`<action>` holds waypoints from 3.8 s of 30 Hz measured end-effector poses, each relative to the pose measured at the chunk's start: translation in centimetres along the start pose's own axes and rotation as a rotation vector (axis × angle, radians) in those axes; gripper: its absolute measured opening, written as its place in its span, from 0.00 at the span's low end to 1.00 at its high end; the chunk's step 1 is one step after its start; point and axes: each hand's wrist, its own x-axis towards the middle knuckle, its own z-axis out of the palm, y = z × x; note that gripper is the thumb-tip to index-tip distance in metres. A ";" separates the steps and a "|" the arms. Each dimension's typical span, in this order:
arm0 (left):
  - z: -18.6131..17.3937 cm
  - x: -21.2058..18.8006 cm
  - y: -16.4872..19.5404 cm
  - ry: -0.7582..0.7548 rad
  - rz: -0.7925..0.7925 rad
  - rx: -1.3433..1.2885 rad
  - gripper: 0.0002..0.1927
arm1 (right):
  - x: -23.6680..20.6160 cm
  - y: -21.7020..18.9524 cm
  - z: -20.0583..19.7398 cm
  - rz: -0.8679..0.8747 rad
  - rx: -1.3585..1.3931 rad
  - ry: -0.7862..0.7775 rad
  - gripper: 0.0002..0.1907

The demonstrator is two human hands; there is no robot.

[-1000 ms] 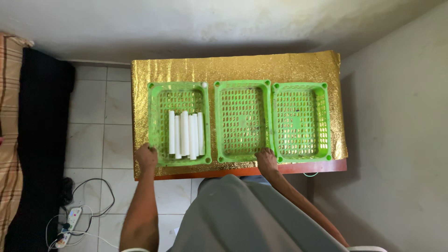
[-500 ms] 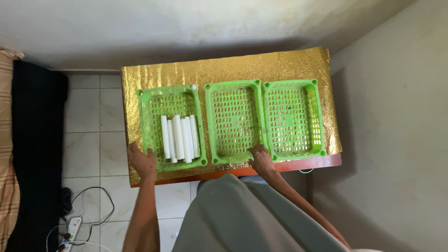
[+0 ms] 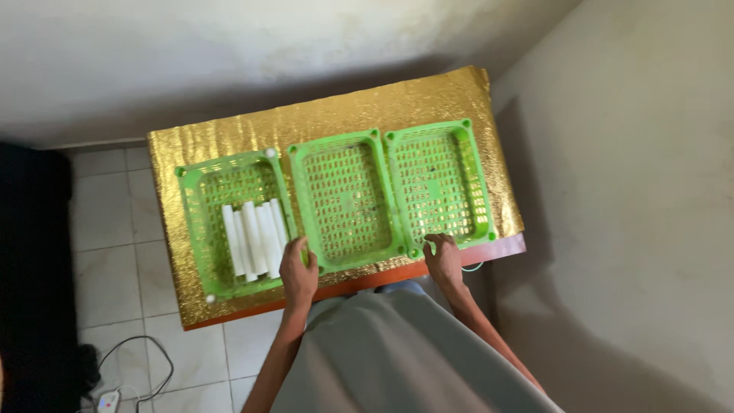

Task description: The person assembles a small trolley from green plastic baskets and white cylindrical rods at a table. They align rods through the corner holes of the baskets, press the rods into place, and reposition the baskets to build up the stacked structure.

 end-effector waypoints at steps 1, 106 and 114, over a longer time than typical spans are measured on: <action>0.6 -0.4 0.4 -0.058 -0.043 -0.006 0.18 | -0.2 1.0 -0.5 0.028 -0.001 0.021 0.10; 4.8 2.1 15.4 -0.373 0.131 -0.259 0.13 | -4.0 14.2 -10.9 0.910 1.153 0.005 0.16; 12.7 -1.1 17.2 -0.447 0.086 -0.171 0.23 | -1.6 20.6 -15.5 0.982 0.789 -0.237 0.18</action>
